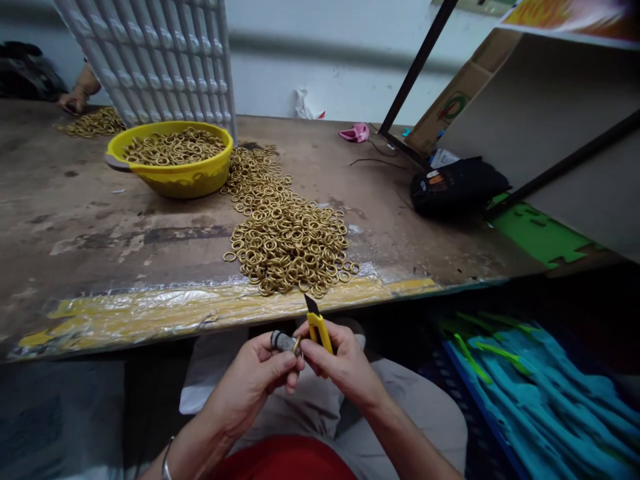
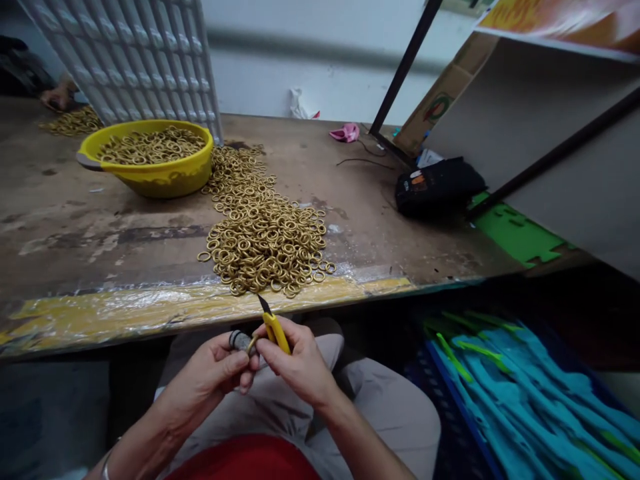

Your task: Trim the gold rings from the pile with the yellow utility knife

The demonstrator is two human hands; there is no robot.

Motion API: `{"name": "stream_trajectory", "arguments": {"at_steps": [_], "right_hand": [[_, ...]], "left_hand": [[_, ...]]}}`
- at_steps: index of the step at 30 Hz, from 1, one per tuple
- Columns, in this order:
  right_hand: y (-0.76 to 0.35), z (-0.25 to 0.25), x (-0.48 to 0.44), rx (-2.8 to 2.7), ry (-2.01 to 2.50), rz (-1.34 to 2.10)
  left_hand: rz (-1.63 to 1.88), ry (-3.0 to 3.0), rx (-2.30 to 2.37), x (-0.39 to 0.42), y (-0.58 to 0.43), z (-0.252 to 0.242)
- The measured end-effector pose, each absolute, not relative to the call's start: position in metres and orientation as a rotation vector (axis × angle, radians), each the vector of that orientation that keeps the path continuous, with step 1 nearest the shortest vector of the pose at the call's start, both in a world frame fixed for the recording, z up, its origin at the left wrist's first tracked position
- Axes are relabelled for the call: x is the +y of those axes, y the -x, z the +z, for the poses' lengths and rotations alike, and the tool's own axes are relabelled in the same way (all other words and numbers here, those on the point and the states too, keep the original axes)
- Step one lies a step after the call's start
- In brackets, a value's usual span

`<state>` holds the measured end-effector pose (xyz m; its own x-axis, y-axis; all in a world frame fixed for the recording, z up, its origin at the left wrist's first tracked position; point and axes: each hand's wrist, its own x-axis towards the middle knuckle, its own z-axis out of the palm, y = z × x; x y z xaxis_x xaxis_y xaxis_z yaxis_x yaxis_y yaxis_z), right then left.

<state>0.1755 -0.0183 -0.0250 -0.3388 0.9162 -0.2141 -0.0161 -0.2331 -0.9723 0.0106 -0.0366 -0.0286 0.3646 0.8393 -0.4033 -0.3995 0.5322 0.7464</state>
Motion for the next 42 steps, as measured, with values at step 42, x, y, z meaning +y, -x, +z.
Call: {"name": "stream_trajectory", "arguments": {"at_steps": [42], "right_hand": [[-0.187, -0.024, 0.004, -2.425, 1.813, 0.174]], "left_hand": [[0.881, -1.432, 1.238, -0.043, 0.006, 0.006]]}}
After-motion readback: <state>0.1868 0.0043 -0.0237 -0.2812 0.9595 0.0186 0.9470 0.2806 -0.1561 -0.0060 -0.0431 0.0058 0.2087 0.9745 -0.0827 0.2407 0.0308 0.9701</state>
